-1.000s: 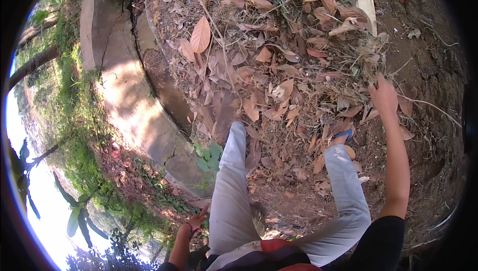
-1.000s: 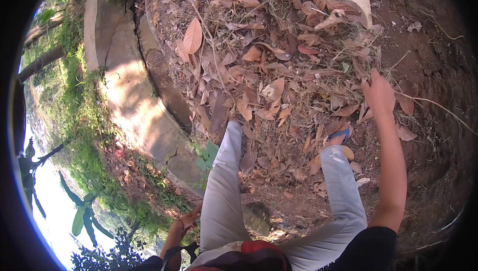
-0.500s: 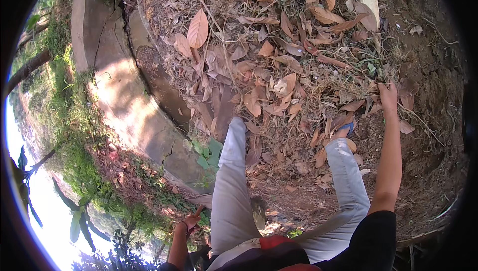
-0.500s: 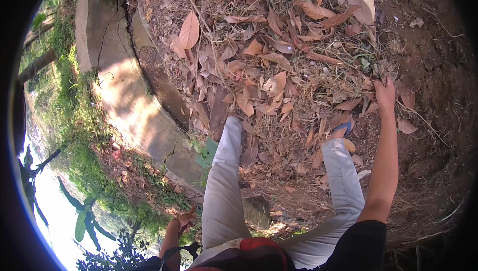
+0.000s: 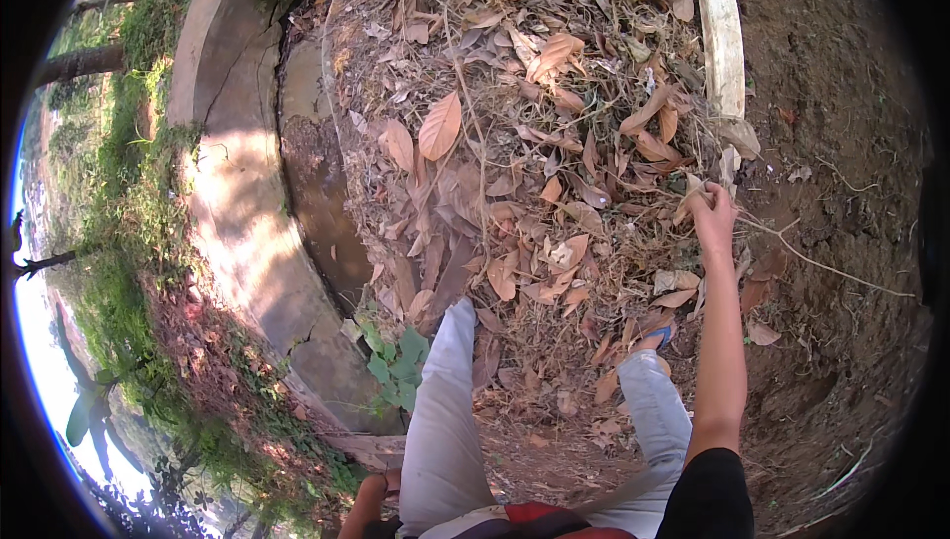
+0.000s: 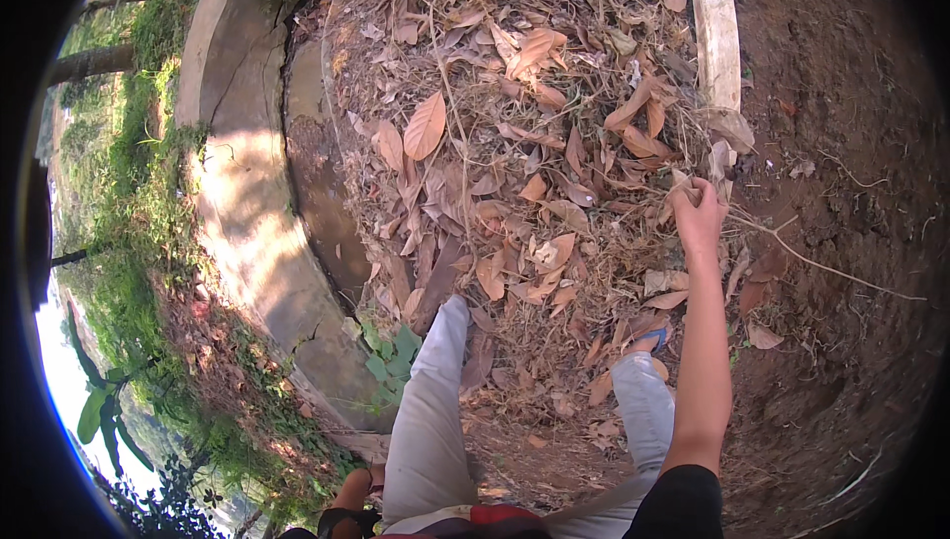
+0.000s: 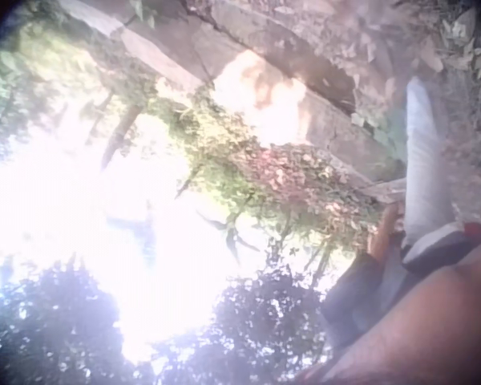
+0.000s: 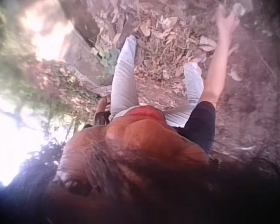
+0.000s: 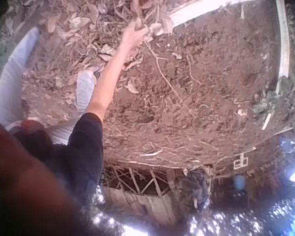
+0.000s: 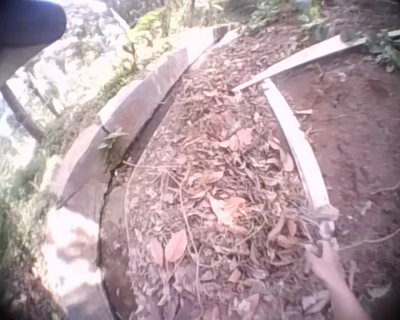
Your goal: The person clears dry leaves and debris from the soil and edge of a concrete drainage canal by hand.
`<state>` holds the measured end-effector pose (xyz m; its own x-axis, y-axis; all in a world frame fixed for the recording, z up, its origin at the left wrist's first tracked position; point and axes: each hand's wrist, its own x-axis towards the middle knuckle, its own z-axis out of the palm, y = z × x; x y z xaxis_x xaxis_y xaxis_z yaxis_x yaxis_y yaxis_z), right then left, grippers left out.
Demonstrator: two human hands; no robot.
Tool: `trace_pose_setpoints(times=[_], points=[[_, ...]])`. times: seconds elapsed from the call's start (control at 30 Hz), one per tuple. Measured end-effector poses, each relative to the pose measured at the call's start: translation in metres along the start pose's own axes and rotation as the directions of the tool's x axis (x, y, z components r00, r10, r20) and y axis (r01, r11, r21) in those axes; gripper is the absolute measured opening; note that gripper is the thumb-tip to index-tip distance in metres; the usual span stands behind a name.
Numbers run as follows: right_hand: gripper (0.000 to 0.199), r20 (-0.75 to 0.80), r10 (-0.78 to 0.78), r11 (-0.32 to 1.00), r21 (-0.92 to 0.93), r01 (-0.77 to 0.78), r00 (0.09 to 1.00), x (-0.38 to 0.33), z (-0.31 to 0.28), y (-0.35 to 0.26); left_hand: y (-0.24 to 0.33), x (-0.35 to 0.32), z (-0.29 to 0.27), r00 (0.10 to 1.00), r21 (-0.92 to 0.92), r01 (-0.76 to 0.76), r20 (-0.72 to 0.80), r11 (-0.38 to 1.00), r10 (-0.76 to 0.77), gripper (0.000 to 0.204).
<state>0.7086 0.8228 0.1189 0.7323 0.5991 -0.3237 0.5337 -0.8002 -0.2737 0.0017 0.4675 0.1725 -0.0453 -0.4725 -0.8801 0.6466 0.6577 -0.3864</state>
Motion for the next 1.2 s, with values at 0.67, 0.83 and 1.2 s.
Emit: trace_pose_setpoints(times=[0.67, 0.83, 1.2], points=[[0.079, 0.461, -0.286, 0.477, -0.692, 0.542, 0.84, 0.138, 0.165, -0.133, -0.026, 0.003, 0.064, 0.997, -0.09, -0.034, -0.068, 0.995, 0.028, 0.043], [0.054, 0.561, -0.239, 0.401, -0.687, 0.606, 0.793, 0.144, 0.151, -0.089, -0.003, 0.014, 0.062, 0.997, -0.019, -0.053, -0.058, 0.998, 0.052, 0.043], [0.019, 0.648, -0.218, 0.306, -0.665, 0.682, 0.73, 0.055, 0.08, -0.023, -0.006, 0.02, 0.048, 0.991, 0.105, -0.121, -0.049, 0.987, 0.127, 0.042]])
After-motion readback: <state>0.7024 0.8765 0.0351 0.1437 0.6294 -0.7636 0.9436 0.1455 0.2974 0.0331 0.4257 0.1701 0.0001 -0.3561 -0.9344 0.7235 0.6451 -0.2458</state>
